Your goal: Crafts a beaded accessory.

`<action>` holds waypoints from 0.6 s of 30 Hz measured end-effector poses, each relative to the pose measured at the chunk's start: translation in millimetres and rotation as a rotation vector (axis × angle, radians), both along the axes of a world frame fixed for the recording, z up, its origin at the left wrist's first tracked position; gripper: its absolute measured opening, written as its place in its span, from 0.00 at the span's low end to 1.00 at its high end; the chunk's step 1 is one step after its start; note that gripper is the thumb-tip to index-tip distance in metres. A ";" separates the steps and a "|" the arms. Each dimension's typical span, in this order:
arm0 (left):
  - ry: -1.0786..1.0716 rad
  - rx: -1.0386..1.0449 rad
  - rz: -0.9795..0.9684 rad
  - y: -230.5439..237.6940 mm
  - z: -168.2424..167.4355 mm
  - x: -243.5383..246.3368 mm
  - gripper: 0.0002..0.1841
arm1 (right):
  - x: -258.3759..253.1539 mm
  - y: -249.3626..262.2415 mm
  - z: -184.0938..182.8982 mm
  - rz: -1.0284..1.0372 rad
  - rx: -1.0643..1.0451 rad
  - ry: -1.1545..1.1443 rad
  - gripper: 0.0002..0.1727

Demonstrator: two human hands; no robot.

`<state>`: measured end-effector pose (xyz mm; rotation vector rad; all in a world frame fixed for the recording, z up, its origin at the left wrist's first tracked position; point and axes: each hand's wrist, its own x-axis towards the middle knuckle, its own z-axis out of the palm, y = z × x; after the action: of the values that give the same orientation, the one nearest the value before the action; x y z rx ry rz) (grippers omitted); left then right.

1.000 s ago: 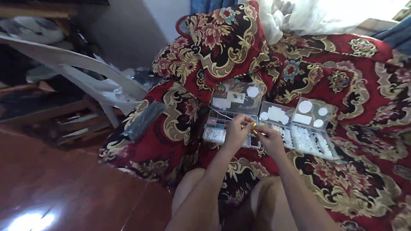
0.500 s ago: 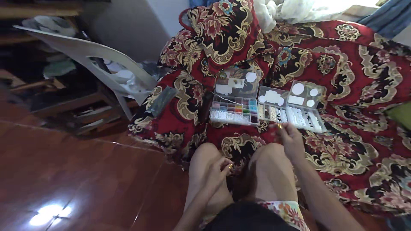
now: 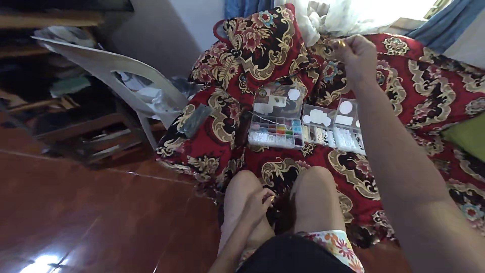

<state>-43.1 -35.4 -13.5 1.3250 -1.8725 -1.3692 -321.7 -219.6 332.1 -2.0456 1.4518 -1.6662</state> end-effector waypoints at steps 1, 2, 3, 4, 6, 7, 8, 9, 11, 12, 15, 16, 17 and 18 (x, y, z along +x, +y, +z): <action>0.028 0.001 0.013 -0.4 0.0 0.8 0.12 | 0.0 -5.1 9.3 -0.007 -0.023 0.023 0.15; 0.064 -0.002 0.026 -0.6 -0.4 1.6 0.12 | -0.1 -9.5 18.8 -0.015 -0.027 0.042 0.15; 0.102 -0.012 0.037 -0.6 -1.4 2.7 0.11 | -0.6 -13.7 28.1 -0.027 -0.013 0.058 0.17; 0.125 -0.013 0.040 -1.0 -2.5 3.9 0.11 | -0.8 -18.2 36.7 -0.035 -0.004 0.069 0.18; 0.137 -0.017 0.038 -1.1 -3.6 5.1 0.11 | -1.7 -27.2 52.2 -0.041 -0.001 0.098 0.18; 0.129 -0.015 0.035 -1.0 -3.0 5.4 0.11 | -2.6 -32.9 58.4 -0.053 -0.004 0.120 0.18; 0.122 -0.011 0.031 -1.0 -2.3 5.7 0.11 | -2.9 -38.2 63.5 -0.069 0.003 0.146 0.18; 0.121 -0.010 0.029 -1.5 -2.0 6.0 0.11 | -3.3 -43.5 67.4 -0.085 0.019 0.180 0.18; 0.123 0.006 0.028 -2.0 -0.5 6.2 0.11 | -1.4 -52.2 71.8 -0.122 0.078 0.262 0.19; 0.126 0.010 0.030 -2.0 0.4 6.0 0.11 | -0.1 -56.5 72.9 -0.138 0.109 0.300 0.20; 0.138 0.028 0.026 -2.6 1.0 5.3 0.12 | 0.9 -70.6 69.2 -0.168 0.144 0.338 0.19; 0.144 0.034 0.023 -3.2 0.5 5.2 0.11 | 0.5 -74.5 68.7 -0.189 0.135 0.346 0.19; 0.148 0.042 0.021 -4.0 0.2 5.2 0.11 | 0.2 -77.0 69.4 -0.210 0.119 0.351 0.20; 0.155 0.044 0.025 -4.9 -0.9 5.4 0.11 | -0.6 -80.0 70.9 -0.225 0.094 0.352 0.20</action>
<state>-37.8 -40.2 -14.4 1.2216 -1.7273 -1.4643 -322.2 -299.5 403.1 -2.2791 1.8924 -1.3180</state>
